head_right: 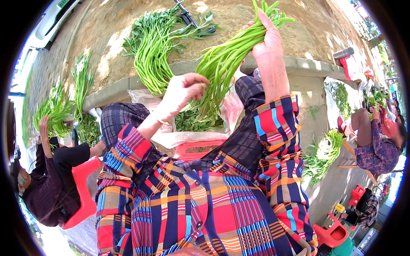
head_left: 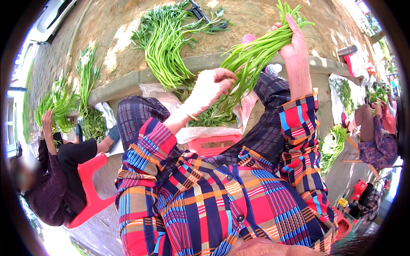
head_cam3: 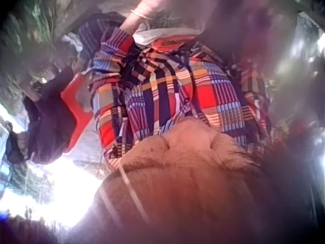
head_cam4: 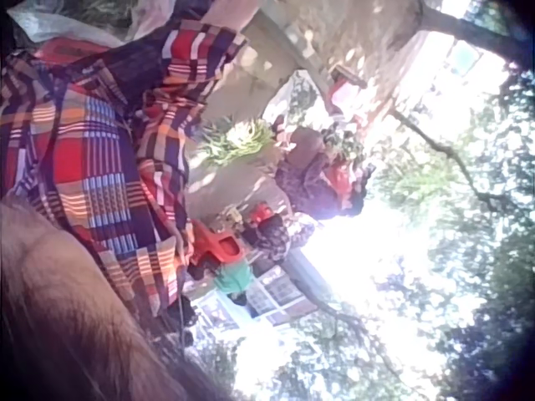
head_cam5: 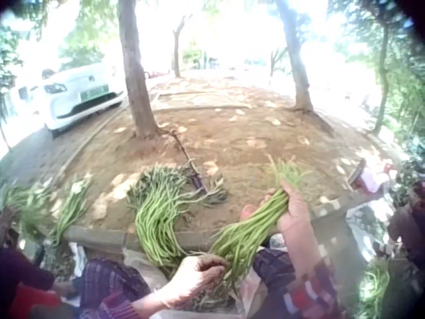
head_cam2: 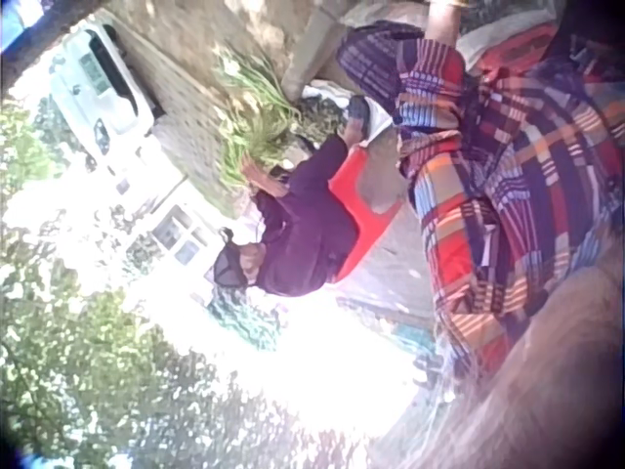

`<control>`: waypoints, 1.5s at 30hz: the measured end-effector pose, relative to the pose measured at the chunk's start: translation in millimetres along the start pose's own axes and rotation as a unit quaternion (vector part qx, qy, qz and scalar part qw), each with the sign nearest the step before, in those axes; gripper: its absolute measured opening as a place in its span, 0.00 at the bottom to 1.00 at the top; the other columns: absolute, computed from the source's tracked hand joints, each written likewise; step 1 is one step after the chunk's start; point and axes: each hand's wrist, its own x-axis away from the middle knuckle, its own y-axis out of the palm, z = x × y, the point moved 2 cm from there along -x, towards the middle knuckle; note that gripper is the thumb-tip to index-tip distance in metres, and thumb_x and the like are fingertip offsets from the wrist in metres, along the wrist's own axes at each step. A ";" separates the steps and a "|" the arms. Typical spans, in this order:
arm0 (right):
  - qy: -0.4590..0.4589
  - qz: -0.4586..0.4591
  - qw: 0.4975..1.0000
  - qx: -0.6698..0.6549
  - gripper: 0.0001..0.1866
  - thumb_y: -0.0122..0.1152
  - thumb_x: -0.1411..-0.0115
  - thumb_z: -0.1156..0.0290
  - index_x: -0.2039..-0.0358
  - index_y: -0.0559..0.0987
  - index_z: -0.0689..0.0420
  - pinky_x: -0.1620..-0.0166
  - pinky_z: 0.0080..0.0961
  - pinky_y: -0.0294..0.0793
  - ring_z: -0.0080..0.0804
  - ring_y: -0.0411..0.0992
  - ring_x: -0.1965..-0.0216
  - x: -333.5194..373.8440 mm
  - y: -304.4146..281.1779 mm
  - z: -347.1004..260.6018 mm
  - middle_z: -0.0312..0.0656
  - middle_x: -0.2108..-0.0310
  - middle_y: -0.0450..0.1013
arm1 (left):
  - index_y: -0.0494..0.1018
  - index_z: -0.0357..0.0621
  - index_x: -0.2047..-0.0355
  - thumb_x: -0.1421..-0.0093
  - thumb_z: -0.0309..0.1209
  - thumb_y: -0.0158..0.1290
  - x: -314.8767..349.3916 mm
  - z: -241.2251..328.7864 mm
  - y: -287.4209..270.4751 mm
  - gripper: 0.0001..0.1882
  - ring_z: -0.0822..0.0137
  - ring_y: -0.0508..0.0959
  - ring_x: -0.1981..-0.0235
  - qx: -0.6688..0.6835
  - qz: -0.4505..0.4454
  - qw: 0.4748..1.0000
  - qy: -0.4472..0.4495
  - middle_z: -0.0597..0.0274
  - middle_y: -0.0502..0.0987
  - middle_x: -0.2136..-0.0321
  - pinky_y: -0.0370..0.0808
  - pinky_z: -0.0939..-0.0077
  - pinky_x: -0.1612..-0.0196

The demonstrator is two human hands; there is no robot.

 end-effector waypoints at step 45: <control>-0.127 0.109 0.986 -0.005 0.13 0.64 0.54 0.70 0.72 0.69 0.59 0.72 0.40 0.73 0.39 0.69 0.79 18.4 7.1 30.6 0.41 0.80 0.66 | 0.67 0.46 0.72 0.49 0.33 0.51 -25.5 -1.7 38.9 0.07 0.64 0.73 0.81 -0.512 0.179 0.786 0.296 0.62 0.70 0.84 0.70 0.72 0.80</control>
